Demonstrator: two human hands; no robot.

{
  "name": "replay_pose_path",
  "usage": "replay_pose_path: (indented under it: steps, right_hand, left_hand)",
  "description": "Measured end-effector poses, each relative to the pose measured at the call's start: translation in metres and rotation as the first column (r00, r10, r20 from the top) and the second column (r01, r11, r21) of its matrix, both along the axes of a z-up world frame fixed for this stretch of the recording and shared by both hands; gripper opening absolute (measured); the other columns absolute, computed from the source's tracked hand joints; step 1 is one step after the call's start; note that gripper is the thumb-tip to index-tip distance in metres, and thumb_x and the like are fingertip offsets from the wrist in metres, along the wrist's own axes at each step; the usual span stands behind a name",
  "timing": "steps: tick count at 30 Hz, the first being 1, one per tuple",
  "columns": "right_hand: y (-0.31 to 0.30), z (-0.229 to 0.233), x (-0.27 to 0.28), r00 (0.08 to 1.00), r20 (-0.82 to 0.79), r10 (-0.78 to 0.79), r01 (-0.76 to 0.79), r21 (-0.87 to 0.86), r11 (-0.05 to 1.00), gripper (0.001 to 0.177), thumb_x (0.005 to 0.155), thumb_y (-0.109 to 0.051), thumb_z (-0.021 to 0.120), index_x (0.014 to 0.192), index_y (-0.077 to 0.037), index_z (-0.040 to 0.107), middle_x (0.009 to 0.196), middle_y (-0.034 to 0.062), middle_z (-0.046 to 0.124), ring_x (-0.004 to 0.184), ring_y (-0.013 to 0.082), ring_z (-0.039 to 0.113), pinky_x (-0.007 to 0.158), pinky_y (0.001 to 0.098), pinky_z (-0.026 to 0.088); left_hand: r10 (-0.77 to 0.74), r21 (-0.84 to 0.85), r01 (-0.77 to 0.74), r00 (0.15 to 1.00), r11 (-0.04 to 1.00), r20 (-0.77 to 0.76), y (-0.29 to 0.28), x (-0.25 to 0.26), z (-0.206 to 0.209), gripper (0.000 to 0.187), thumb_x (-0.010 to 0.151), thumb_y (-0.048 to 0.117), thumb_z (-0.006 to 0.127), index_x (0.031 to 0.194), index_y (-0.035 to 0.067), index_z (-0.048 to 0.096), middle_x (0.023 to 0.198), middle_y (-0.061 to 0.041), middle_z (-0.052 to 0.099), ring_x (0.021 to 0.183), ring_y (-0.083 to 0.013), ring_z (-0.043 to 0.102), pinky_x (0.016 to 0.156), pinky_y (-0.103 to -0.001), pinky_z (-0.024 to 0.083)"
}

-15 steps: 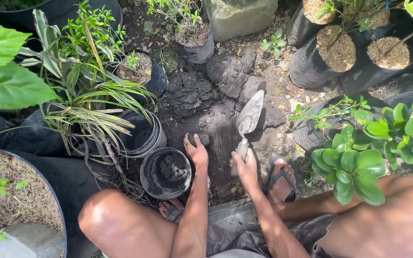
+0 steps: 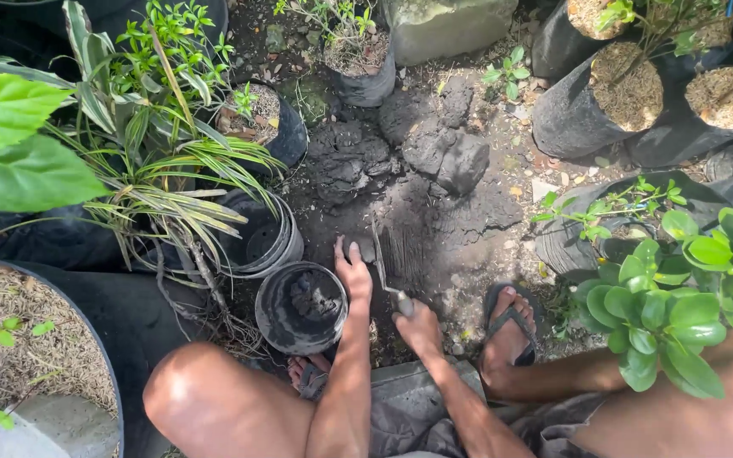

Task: Using a hand trowel and hands to break up soil on the ground and fill a small pot.

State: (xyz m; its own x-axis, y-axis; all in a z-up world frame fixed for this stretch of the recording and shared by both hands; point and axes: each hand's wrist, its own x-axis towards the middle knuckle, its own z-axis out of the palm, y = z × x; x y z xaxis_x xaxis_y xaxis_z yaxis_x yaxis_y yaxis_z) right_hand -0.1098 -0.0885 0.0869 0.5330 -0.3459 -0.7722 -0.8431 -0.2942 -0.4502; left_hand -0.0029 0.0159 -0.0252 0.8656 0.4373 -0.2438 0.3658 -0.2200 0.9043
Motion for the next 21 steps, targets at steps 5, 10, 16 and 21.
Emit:
replay_pose_path:
  steps: [5,10,16,21]
  right_hand:
    - [0.015,0.105,0.059,0.821,0.534,-0.199,0.23,0.009,0.973,0.016,0.075,-0.013,0.072,0.087,-0.003,0.069,0.063,0.0146,0.062,0.06,0.0186,0.056,0.054,0.0378,0.043]
    - [0.011,-0.002,0.003,0.934,0.348,-0.078,0.107,-0.066,0.992,0.025,0.081,-0.02,0.072,0.098,-0.002,0.064,0.085,0.024,0.068,0.084,0.034,0.064,0.072,0.0454,0.05]
    - [0.011,0.069,0.036,0.943,0.327,-0.056,0.073,-0.04,0.997,0.036,0.091,-0.041,0.07,0.1,-0.007,0.061,0.081,0.0214,0.067,0.077,0.0337,0.065,0.068,0.0467,0.051]
    - [0.008,0.014,0.015,0.624,0.765,-0.158,0.141,0.088,0.986,0.035,0.096,-0.035,0.066,0.082,-0.007,0.051,0.053,0.0157,0.062,0.049,0.0195,0.061,0.047,0.0323,0.048]
  left_hand:
    - [-0.017,0.0,0.017,0.994,1.0,-0.111,0.0,0.006,0.002,0.044,0.104,0.028,0.055,0.146,0.015,0.055,0.152,-0.018,0.052,0.147,-0.0316,0.04,0.125,-0.043,0.028]
    - [-0.047,0.001,0.048,0.982,0.999,-0.185,0.0,0.005,0.002,0.044,0.106,0.031,0.053,0.148,0.02,0.053,0.155,-0.015,0.049,0.148,-0.0296,0.038,0.126,-0.043,0.028]
    - [-0.013,0.031,0.018,0.988,0.999,-0.151,0.003,0.005,-0.018,0.042,0.103,0.031,0.057,0.144,0.02,0.057,0.15,-0.014,0.055,0.144,-0.0292,0.044,0.124,-0.042,0.032]
    - [-0.02,0.041,0.028,0.986,0.999,-0.165,0.001,0.007,0.004,0.042,0.104,0.033,0.055,0.143,0.019,0.058,0.149,-0.014,0.056,0.144,-0.0291,0.045,0.123,-0.042,0.033]
